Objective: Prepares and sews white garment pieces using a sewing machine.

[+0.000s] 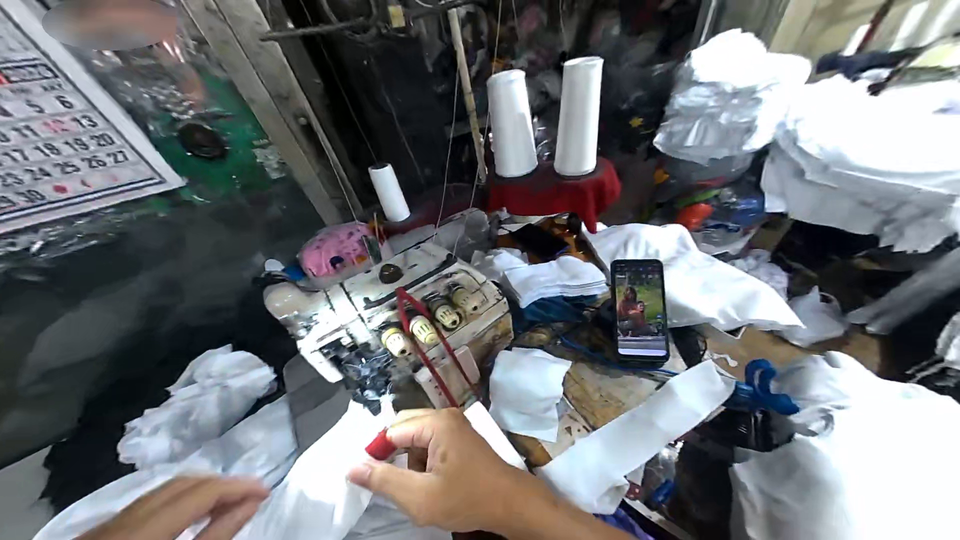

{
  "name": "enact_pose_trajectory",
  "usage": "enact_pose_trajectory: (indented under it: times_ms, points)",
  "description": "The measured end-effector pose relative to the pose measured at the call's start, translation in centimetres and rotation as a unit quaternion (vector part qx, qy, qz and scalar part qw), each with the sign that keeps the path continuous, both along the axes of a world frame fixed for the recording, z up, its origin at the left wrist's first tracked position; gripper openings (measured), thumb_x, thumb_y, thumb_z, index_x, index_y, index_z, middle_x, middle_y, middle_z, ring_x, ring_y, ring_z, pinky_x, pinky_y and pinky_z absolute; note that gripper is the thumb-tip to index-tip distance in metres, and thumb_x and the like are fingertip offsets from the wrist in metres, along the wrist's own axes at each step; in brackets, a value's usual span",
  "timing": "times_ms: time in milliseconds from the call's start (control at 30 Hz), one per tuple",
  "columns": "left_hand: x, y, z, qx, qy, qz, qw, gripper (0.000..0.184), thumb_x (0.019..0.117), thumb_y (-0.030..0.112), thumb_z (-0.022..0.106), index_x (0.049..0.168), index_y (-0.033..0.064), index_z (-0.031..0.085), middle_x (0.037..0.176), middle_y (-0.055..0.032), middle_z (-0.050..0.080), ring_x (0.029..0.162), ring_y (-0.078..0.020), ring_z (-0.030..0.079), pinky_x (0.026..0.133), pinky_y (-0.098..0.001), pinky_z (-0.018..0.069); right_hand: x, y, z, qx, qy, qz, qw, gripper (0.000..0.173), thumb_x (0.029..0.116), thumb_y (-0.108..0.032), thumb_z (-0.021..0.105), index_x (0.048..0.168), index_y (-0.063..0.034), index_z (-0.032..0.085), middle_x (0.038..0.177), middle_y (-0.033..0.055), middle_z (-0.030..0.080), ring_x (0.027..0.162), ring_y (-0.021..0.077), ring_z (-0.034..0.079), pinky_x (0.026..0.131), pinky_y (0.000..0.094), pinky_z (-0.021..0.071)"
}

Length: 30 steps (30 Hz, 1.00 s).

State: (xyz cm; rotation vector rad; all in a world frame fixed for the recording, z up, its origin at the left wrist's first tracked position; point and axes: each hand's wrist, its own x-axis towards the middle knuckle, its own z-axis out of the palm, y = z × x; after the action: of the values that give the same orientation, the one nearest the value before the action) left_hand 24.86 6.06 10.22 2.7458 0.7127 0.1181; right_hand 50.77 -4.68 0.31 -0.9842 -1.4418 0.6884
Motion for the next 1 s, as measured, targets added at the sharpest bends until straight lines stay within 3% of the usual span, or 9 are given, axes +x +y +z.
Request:
enact_pose_trajectory:
  times_ms: [67, 133, 200, 333, 400, 500, 667, 833, 1000]
  points:
    - [5.0, 0.3, -0.6, 0.046, -0.076, -0.065, 0.994, 0.028, 0.1060, 0.019, 0.053, 0.117, 0.0054, 0.074, 0.107, -0.0184, 0.071, 0.098, -0.0303, 0.069, 0.086, -0.0496, 0.0566, -0.2, 0.2, -0.2, 0.025, -0.037, -0.011, 0.999, 0.031, 0.1022, -0.028, 0.063, 0.094, -0.0009, 0.075, 0.085, 0.0068, 0.065, 0.069, 0.0117, 0.056, 0.063, 0.0288, 0.0476]
    - [7.7, 2.0, -2.4, 0.102, -0.091, -0.103, 0.985, 0.025, 0.1011, 0.028, 0.054, 0.106, 0.0208, 0.078, 0.102, -0.0081, 0.068, 0.090, -0.0212, 0.067, 0.072, -0.0420, 0.0570, 0.1, 0.3, -0.2, 0.032, -0.059, -0.021, 0.998, 0.032, 0.1021, -0.027, 0.062, 0.089, 0.0001, 0.072, 0.080, 0.0074, 0.061, 0.068, 0.0137, 0.055, 0.062, 0.0304, 0.0461]
    - [8.4, 3.7, -2.4, 0.115, -0.090, -0.125, 0.981, 0.023, 0.0978, 0.035, 0.058, 0.099, 0.0274, 0.079, 0.099, -0.0037, 0.066, 0.088, -0.0169, 0.064, 0.070, -0.0377, 0.0553, 0.5, 0.5, -0.4, 0.030, -0.057, -0.029, 0.997, 0.033, 0.1019, -0.029, 0.063, 0.087, -0.0002, 0.071, 0.075, 0.0066, 0.058, 0.066, 0.0134, 0.053, 0.060, 0.0301, 0.0446]
    - [7.6, 4.6, -0.9, 0.017, -0.060, -0.140, 0.988, 0.023, 0.0987, 0.031, 0.059, 0.099, 0.0149, 0.076, 0.116, -0.0049, 0.069, 0.087, -0.0121, 0.069, 0.070, -0.0313, 0.0608, 0.3, 1.2, -1.1, 0.023, -0.021, -0.059, 0.998, 0.034, 0.0989, -0.033, 0.068, 0.084, -0.0033, 0.072, 0.072, 0.0035, 0.058, 0.062, 0.0104, 0.053, 0.057, 0.0287, 0.0443]
    - [7.0, 4.7, -1.2, -0.064, -0.062, -0.127, 0.988, 0.023, 0.1002, 0.029, 0.061, 0.108, 0.0107, 0.072, 0.108, -0.0037, 0.072, 0.078, -0.0114, 0.070, 0.066, -0.0311, 0.0612, -0.1, 1.5, -1.0, 0.013, -0.001, -0.064, 0.998, 0.027, 0.0967, -0.031, 0.072, 0.090, -0.0041, 0.074, 0.076, 0.0030, 0.064, 0.064, 0.0088, 0.057, 0.059, 0.0284, 0.0480]
    - [6.8, 5.2, -2.5, -0.089, -0.092, -0.094, 0.987, 0.022, 0.0973, 0.036, 0.066, 0.105, 0.0162, 0.071, 0.082, 0.0046, 0.071, 0.063, -0.0069, 0.067, 0.056, -0.0269, 0.0593, 0.1, 1.4, -0.5, -0.024, 0.034, -0.057, 0.998, 0.023, 0.0950, -0.024, 0.073, 0.108, -0.0050, 0.071, 0.084, 0.0029, 0.071, 0.066, 0.0091, 0.065, 0.059, 0.0284, 0.0559]
    - [7.5, 3.8, -0.8, 0.012, -0.049, -0.078, 0.996, 0.017, 0.0995, 0.040, 0.062, 0.100, 0.0252, 0.072, 0.085, 0.0122, 0.065, 0.068, -0.0003, 0.062, 0.061, -0.0215, 0.0565, 0.3, 1.3, -0.2, -0.105, 0.050, -0.023, 0.993, 0.033, 0.0997, -0.023, 0.067, 0.131, -0.0153, 0.059, 0.088, 0.0004, 0.073, 0.056, 0.0139, 0.066, 0.048, 0.0326, 0.0598]
    - [7.8, 2.5, 1.1, -0.014, -0.024, -0.080, 0.996, 0.011, 0.0969, 0.031, 0.070, 0.095, 0.0203, 0.068, 0.076, 0.0092, 0.064, 0.061, -0.0030, 0.060, 0.055, -0.0218, 0.0540, 0.0, 0.5, -0.3, -0.105, -0.056, -0.028, 0.993, 0.024, 0.1047, -0.032, 0.058, 0.121, -0.0151, 0.058, 0.094, -0.0011, 0.069, 0.058, 0.0105, 0.062, 0.051, 0.0298, 0.0582]
    - [8.7, 1.8, 1.6, -0.096, -0.019, -0.067, 0.993, 0.006, 0.0948, 0.022, 0.074, 0.100, 0.0197, 0.071, 0.079, 0.0073, 0.069, 0.059, -0.0057, 0.062, 0.053, -0.0227, 0.0549, 0.3, -0.4, 0.2, -0.073, -0.112, -0.047, 0.990, 0.021, 0.1045, -0.032, 0.055, 0.115, -0.0149, 0.058, 0.083, -0.0028, 0.064, 0.057, 0.0076, 0.056, 0.052, 0.0268, 0.0516]
